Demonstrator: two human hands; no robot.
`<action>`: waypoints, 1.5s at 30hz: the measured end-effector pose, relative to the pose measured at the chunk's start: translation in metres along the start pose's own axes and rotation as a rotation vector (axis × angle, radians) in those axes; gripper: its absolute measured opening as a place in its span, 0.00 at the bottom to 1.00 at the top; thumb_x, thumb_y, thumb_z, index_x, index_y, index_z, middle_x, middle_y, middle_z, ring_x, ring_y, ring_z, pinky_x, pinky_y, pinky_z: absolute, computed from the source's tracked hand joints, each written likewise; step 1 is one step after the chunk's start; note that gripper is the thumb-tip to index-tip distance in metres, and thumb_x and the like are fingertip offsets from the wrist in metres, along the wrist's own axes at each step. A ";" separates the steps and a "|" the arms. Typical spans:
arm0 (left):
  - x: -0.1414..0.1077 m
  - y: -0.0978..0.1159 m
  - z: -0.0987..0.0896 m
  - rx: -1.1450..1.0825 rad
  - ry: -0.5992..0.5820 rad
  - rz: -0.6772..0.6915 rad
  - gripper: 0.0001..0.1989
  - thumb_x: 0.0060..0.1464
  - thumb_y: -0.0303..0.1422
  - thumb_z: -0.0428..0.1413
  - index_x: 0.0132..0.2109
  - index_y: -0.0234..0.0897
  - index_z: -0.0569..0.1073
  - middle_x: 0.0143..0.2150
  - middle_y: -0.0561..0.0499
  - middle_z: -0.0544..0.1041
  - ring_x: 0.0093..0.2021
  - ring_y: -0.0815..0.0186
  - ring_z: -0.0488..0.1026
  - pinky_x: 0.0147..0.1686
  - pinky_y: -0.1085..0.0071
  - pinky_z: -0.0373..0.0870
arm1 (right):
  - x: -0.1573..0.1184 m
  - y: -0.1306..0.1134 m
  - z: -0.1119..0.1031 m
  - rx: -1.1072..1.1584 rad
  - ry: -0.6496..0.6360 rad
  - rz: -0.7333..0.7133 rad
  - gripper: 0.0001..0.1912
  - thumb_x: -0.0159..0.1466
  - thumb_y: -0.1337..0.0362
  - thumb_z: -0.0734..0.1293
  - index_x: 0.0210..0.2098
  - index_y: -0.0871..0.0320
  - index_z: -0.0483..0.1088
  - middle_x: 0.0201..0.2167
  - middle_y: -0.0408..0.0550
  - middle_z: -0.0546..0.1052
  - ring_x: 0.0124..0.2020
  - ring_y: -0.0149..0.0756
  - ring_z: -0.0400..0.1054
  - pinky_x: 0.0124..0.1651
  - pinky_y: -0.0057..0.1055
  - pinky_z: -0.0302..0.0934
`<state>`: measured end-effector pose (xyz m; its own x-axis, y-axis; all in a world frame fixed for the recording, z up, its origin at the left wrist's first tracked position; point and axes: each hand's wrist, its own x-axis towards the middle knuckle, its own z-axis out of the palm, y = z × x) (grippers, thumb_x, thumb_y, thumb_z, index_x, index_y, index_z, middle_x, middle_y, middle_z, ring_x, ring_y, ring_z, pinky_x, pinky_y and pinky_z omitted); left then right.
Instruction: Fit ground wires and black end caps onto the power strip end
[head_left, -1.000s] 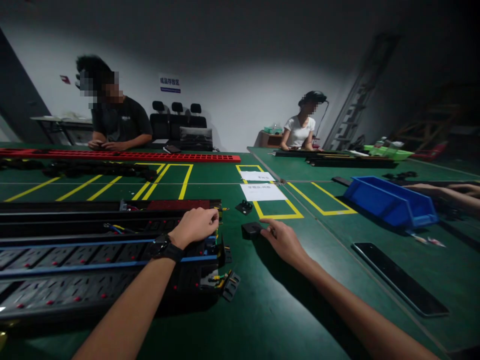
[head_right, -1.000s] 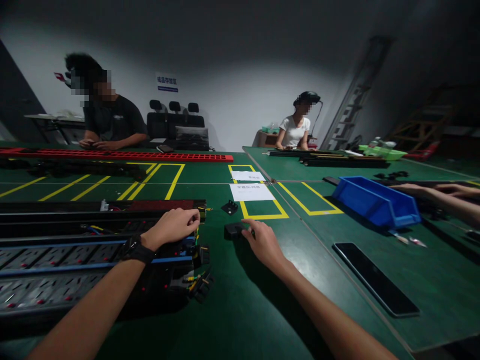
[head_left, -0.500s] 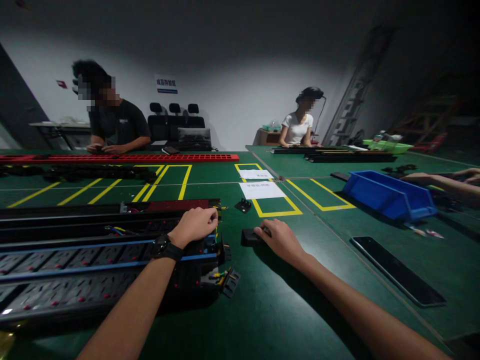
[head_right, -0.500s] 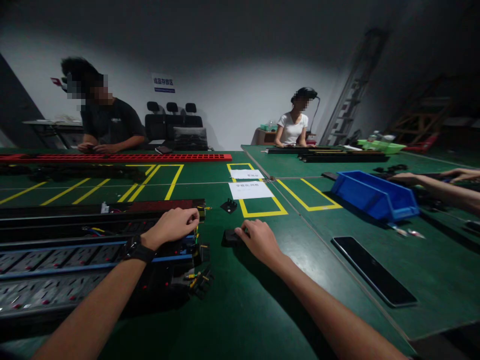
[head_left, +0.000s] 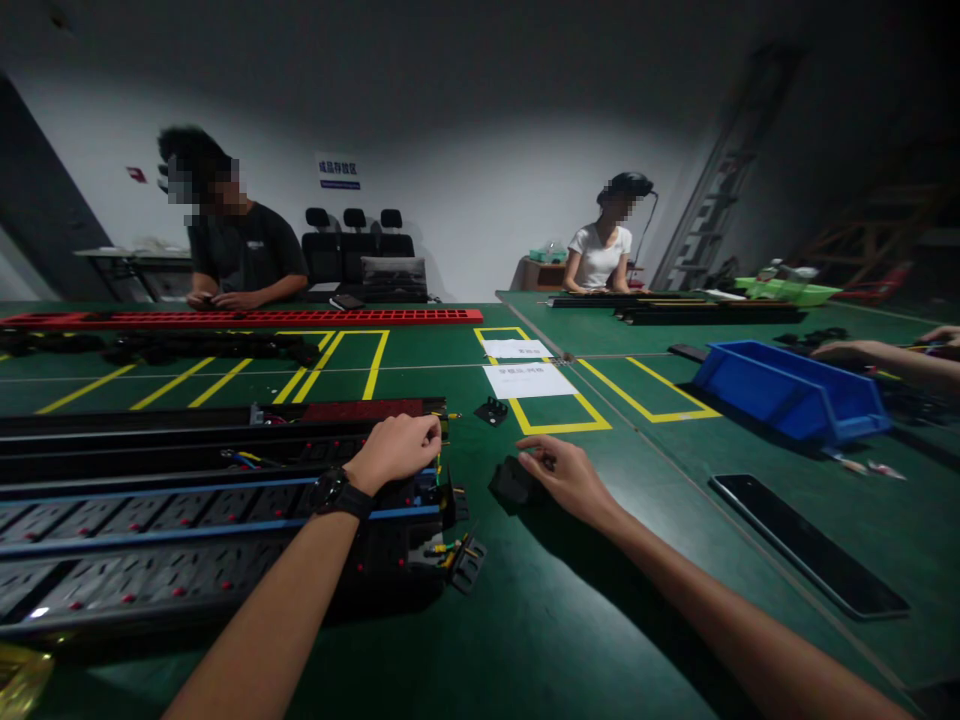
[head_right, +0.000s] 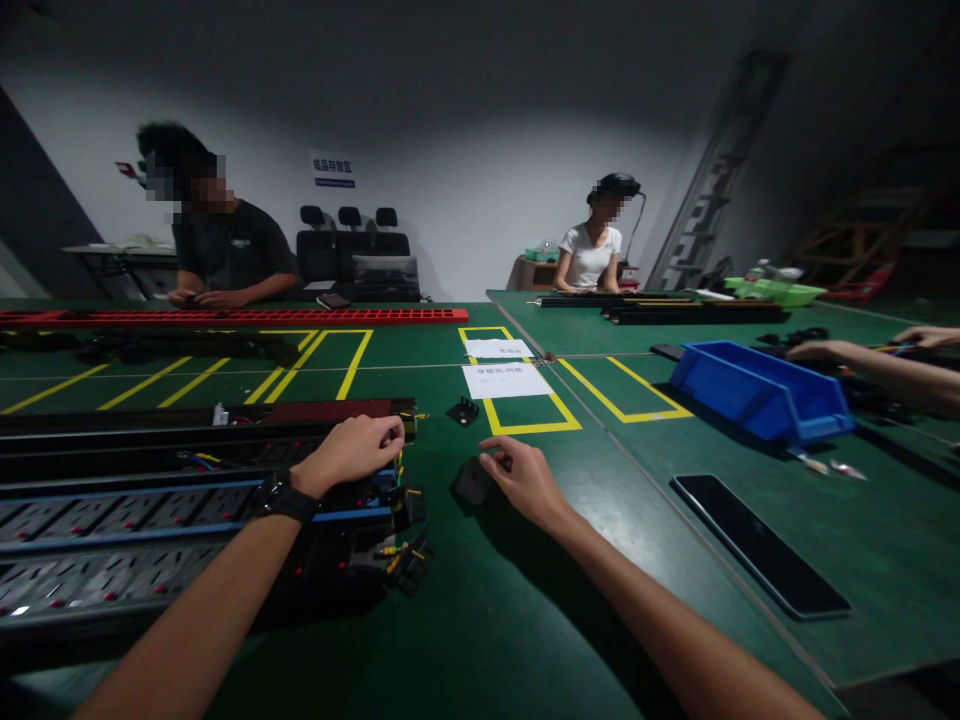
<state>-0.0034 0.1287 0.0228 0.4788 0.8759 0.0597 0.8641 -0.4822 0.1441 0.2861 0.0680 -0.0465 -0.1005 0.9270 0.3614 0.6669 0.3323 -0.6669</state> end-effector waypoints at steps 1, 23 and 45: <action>0.000 0.000 0.000 -0.001 0.002 0.002 0.12 0.63 0.38 0.51 0.45 0.43 0.78 0.39 0.47 0.84 0.38 0.55 0.80 0.34 0.65 0.65 | 0.000 0.000 0.000 0.004 0.049 -0.034 0.16 0.69 0.54 0.64 0.47 0.55 0.79 0.29 0.49 0.80 0.29 0.41 0.73 0.33 0.35 0.64; -0.002 0.002 0.000 0.014 0.007 -0.002 0.12 0.63 0.37 0.52 0.45 0.43 0.79 0.39 0.47 0.83 0.38 0.57 0.80 0.38 0.65 0.70 | -0.008 -0.011 0.005 -0.208 0.088 -0.385 0.14 0.74 0.64 0.61 0.54 0.50 0.75 0.42 0.52 0.81 0.42 0.47 0.78 0.44 0.44 0.75; -0.004 -0.004 -0.001 -0.055 0.147 0.077 0.13 0.61 0.30 0.51 0.46 0.42 0.80 0.50 0.47 0.78 0.45 0.59 0.77 0.46 0.63 0.72 | -0.013 -0.020 0.004 -0.189 -0.119 -0.305 0.14 0.66 0.67 0.66 0.49 0.52 0.78 0.38 0.52 0.81 0.37 0.44 0.75 0.40 0.39 0.68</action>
<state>-0.0088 0.1270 0.0234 0.5122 0.8312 0.2160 0.8138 -0.5501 0.1871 0.2711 0.0498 -0.0404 -0.3927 0.8080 0.4393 0.7164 0.5682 -0.4048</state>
